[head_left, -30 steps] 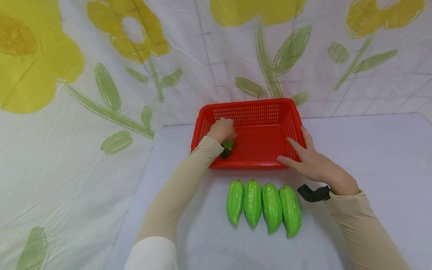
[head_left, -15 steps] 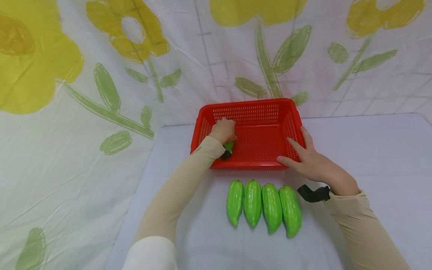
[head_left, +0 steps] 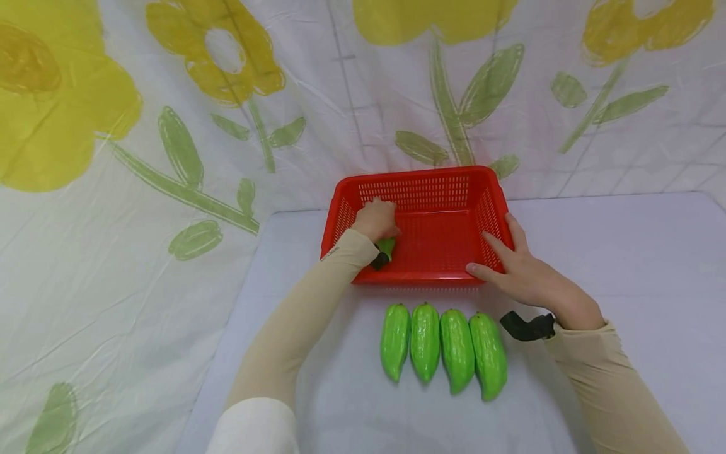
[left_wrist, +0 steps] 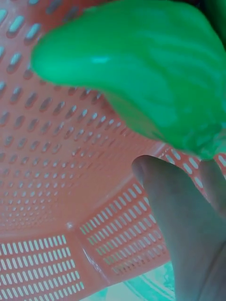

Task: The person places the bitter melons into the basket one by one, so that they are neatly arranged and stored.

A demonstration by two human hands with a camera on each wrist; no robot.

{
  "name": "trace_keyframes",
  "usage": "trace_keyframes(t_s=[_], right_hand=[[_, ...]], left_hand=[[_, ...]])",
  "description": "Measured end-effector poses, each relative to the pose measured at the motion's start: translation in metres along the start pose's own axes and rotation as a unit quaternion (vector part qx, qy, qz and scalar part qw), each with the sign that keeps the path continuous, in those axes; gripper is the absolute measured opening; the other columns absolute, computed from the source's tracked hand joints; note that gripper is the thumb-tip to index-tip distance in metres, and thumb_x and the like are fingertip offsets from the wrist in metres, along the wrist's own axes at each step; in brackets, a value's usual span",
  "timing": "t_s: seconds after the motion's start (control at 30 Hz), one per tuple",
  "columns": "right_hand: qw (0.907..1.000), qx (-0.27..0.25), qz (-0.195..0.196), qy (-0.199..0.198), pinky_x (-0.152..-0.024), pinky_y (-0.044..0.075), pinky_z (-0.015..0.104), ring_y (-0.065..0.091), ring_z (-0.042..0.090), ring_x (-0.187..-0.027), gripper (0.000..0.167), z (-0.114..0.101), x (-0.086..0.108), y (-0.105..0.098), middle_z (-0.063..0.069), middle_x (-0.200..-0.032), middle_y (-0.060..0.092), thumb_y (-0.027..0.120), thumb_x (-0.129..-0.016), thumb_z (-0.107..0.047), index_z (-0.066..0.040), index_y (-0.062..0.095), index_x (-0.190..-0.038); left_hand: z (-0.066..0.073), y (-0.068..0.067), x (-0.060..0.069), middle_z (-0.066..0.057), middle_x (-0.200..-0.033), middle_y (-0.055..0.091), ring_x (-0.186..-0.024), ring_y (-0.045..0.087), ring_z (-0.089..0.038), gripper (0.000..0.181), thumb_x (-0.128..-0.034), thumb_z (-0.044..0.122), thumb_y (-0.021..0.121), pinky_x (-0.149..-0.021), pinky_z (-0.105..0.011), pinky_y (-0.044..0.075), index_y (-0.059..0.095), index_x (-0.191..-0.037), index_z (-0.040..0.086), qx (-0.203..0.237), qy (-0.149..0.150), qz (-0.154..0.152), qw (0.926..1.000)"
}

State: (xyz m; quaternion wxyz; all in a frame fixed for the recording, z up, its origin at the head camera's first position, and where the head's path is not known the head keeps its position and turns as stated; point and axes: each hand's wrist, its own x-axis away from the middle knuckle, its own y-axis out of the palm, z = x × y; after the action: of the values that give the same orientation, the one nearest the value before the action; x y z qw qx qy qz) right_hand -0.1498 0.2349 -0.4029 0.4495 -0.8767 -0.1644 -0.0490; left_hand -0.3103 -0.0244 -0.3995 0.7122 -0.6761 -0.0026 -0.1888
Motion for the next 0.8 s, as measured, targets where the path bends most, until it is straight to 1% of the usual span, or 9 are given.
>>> trace_keyframes(t_s=[0.13, 0.3, 0.37, 0.6, 0.8], right_hand=[[1.0, 0.001, 0.001, 0.001, -0.093, 0.055, 0.067, 0.049, 0.058, -0.129, 0.101, 0.001, 0.0, 0.001, 0.018, -0.168, -0.031, 0.052, -0.1, -0.066, -0.004, 0.009, -0.167], [1.0, 0.001, 0.003, 0.003, -0.093, 0.055, 0.067, 0.048, 0.059, -0.13, 0.1, 0.001, 0.0, 0.002, 0.018, -0.169, -0.03, 0.053, -0.1, -0.064, -0.004, 0.01, -0.167], [1.0, 0.0, 0.002, 0.002, -0.093, 0.055, 0.067, 0.047, 0.059, -0.131, 0.1, 0.001, 0.0, 0.002, 0.018, -0.168, -0.031, 0.053, -0.1, -0.064, -0.004, 0.01, -0.167], [1.0, -0.001, 0.001, 0.0, -0.093, 0.054, 0.067, 0.047, 0.059, -0.13, 0.101, 0.001, -0.001, 0.001, 0.019, -0.168, -0.031, 0.053, -0.1, -0.064, -0.003, 0.009, -0.167], [1.0, -0.001, -0.002, 0.002, -0.093, 0.055, 0.067, 0.049, 0.059, -0.129, 0.1, 0.0, -0.001, 0.0, 0.019, -0.168, -0.032, 0.052, -0.1, -0.064, -0.003, 0.009, -0.167]], left_hand=[[0.002, -0.002, 0.001, -0.016, -0.135, 0.058, -0.113, 0.058, -0.031, 0.06, -0.0938, 0.034, 0.076, -0.098, -0.048, 0.057, 0.058, -0.147, 0.014, 0.008, 0.0, -0.005, 1.0], [0.007, -0.006, 0.003, -0.013, -0.129, 0.06, -0.106, 0.06, -0.028, 0.053, -0.0949, 0.037, 0.075, -0.094, -0.046, 0.058, 0.063, -0.14, 0.013, 0.02, -0.002, -0.004, 0.9998], [0.008, -0.008, 0.005, -0.012, -0.13, 0.061, -0.106, 0.061, -0.028, 0.052, -0.0951, 0.037, 0.075, -0.094, -0.046, 0.058, 0.063, -0.139, 0.012, 0.02, 0.0, 0.001, 0.9998], [0.015, -0.018, 0.009, -0.012, -0.14, 0.056, -0.117, 0.058, -0.027, 0.061, -0.0962, 0.043, 0.072, -0.1, -0.051, 0.056, 0.056, -0.148, 0.014, 0.014, 0.011, 0.009, 0.9998], [0.018, -0.024, 0.014, -0.011, -0.142, 0.055, -0.118, 0.057, -0.026, 0.062, -0.0963, 0.042, 0.072, -0.101, -0.051, 0.055, 0.055, -0.15, 0.015, 0.015, 0.017, 0.004, 0.9997]])
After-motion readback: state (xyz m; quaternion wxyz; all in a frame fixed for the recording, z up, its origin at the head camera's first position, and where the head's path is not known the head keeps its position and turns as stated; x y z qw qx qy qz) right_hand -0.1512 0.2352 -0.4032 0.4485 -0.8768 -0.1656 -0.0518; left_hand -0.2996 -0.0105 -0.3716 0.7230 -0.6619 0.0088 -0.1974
